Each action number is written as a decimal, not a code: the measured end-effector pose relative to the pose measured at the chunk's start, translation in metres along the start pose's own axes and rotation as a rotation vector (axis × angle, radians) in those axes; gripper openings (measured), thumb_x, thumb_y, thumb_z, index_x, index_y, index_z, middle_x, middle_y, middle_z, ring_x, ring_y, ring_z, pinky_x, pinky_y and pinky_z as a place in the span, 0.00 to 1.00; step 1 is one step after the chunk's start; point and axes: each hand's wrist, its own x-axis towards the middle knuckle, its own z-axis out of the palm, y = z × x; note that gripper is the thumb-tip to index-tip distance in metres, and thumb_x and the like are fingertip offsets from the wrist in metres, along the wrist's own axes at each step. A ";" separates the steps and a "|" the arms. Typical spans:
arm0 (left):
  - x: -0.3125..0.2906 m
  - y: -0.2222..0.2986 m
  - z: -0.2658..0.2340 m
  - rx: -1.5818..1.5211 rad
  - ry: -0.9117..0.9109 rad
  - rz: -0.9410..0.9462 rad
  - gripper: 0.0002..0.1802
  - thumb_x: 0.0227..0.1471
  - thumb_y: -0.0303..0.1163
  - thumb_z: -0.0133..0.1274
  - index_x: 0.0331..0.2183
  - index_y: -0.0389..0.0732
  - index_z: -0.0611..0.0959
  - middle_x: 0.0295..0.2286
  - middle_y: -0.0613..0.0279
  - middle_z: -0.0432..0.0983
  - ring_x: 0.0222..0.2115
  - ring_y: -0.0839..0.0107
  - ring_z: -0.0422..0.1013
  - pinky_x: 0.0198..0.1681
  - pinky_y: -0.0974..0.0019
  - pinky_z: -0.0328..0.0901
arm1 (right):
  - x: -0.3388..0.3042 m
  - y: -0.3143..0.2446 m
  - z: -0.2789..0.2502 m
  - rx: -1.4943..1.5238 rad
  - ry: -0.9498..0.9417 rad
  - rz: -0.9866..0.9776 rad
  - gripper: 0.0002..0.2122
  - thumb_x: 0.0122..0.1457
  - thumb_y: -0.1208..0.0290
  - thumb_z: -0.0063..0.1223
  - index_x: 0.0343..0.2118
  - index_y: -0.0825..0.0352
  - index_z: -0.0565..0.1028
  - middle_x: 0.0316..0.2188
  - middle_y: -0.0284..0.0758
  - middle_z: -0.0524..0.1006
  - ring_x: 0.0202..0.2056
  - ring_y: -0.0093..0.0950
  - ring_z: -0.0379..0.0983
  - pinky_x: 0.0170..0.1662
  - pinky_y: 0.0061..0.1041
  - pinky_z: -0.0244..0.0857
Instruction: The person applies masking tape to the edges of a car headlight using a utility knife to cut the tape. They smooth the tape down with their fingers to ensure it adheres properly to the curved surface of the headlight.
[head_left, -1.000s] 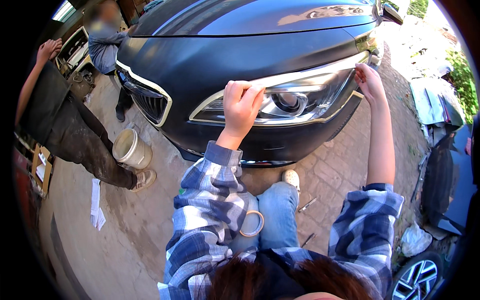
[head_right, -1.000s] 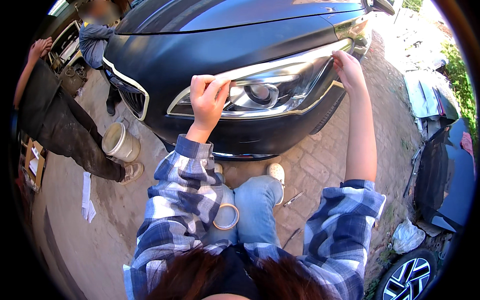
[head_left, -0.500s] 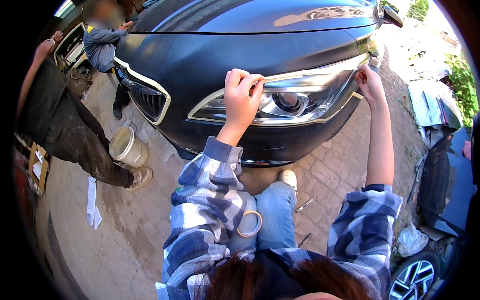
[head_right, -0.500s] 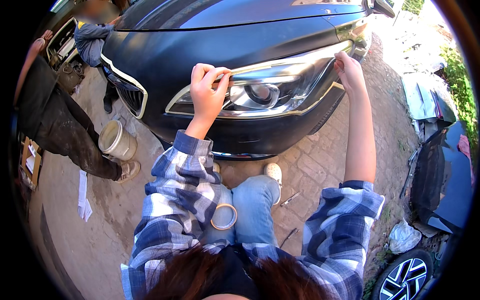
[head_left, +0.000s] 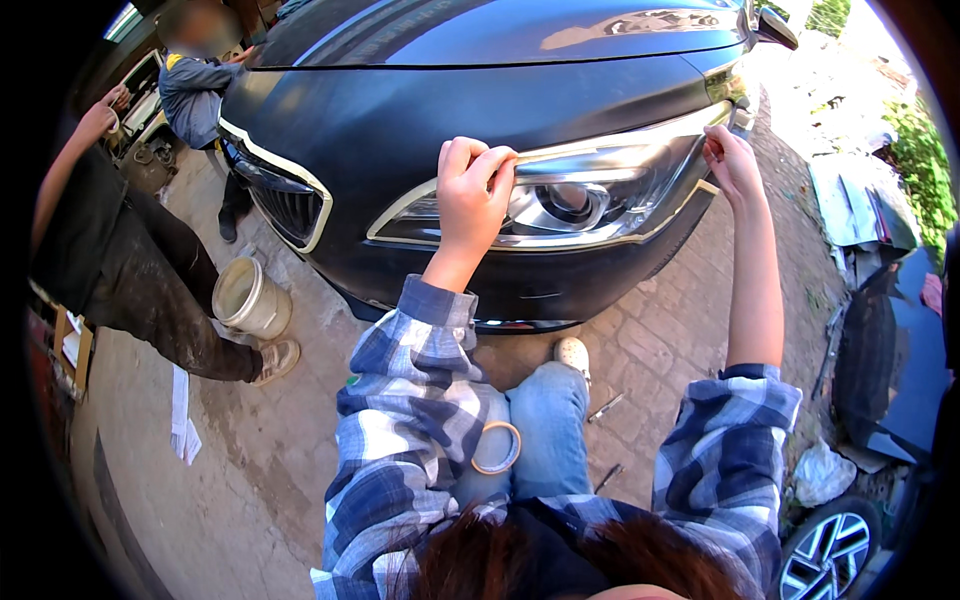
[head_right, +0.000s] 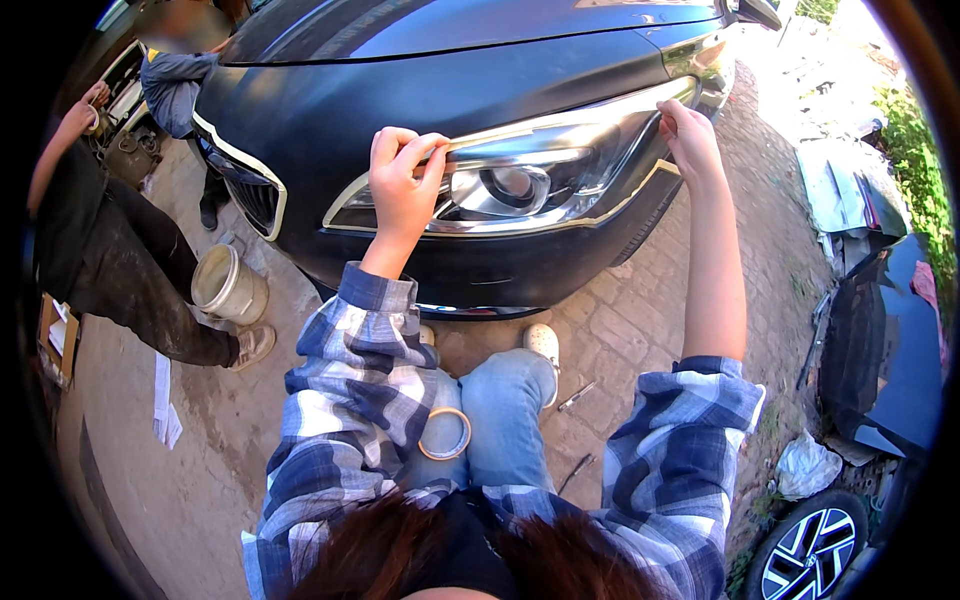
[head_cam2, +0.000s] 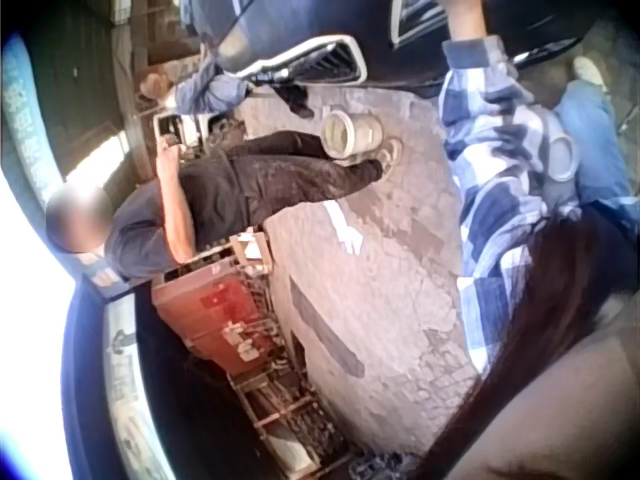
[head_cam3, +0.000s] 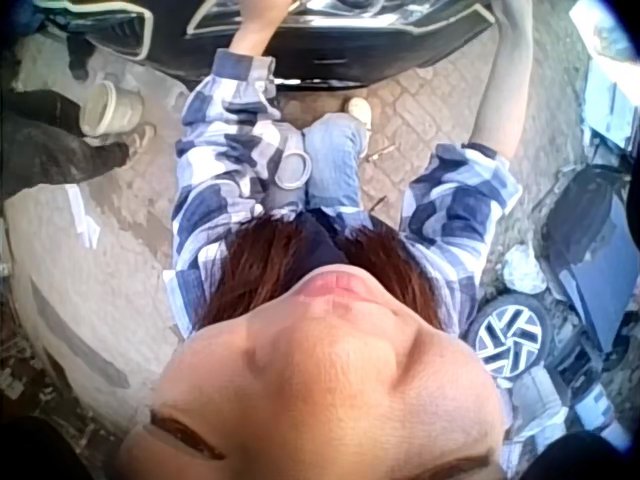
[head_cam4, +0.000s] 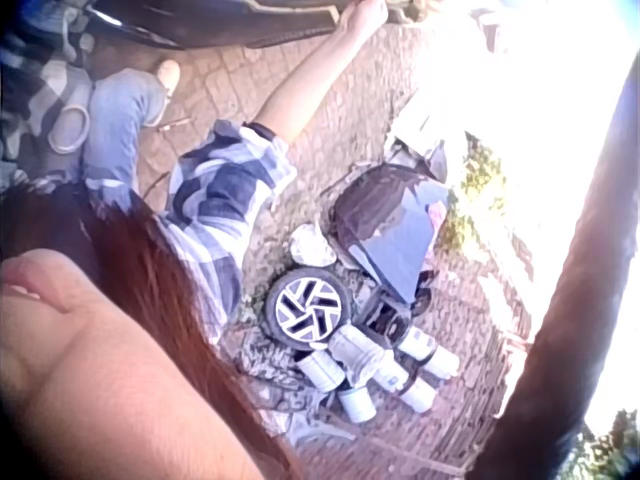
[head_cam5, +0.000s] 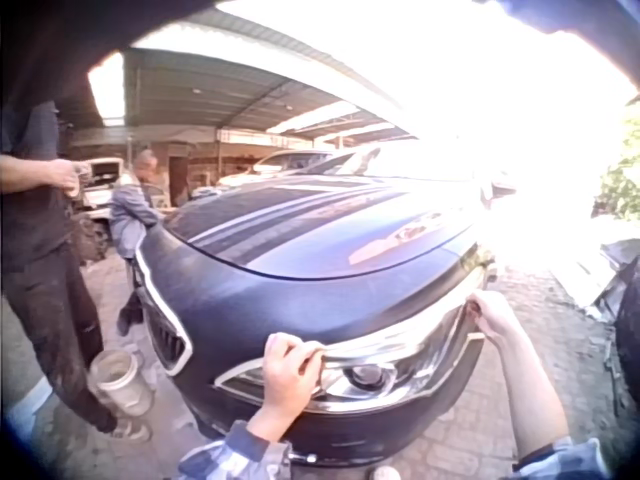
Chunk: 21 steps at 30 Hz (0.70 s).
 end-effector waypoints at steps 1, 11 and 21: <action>0.000 -0.001 0.000 0.000 -0.003 0.003 0.08 0.44 0.18 0.65 0.31 0.39 0.86 0.28 0.64 0.68 0.31 0.66 0.67 0.30 0.65 0.67 | 0.000 0.000 0.002 -0.010 0.007 -0.001 0.06 0.60 0.72 0.60 0.35 0.70 0.79 0.31 0.28 0.77 0.35 0.17 0.70 0.42 0.19 0.66; 0.007 0.005 0.000 0.022 -0.013 0.092 0.09 0.43 0.19 0.65 0.30 0.40 0.84 0.26 0.64 0.68 0.29 0.64 0.65 0.32 0.62 0.64 | 0.001 -0.008 0.010 -0.059 0.064 0.000 0.05 0.58 0.73 0.62 0.31 0.68 0.78 0.28 0.26 0.73 0.30 0.16 0.68 0.36 0.14 0.65; 0.005 0.001 -0.005 0.015 -0.023 0.082 0.09 0.43 0.19 0.65 0.30 0.39 0.84 0.27 0.64 0.68 0.30 0.63 0.66 0.33 0.62 0.64 | -0.001 -0.011 0.015 -0.196 0.020 0.000 0.05 0.58 0.70 0.62 0.31 0.66 0.79 0.28 0.24 0.73 0.30 0.14 0.66 0.36 0.13 0.62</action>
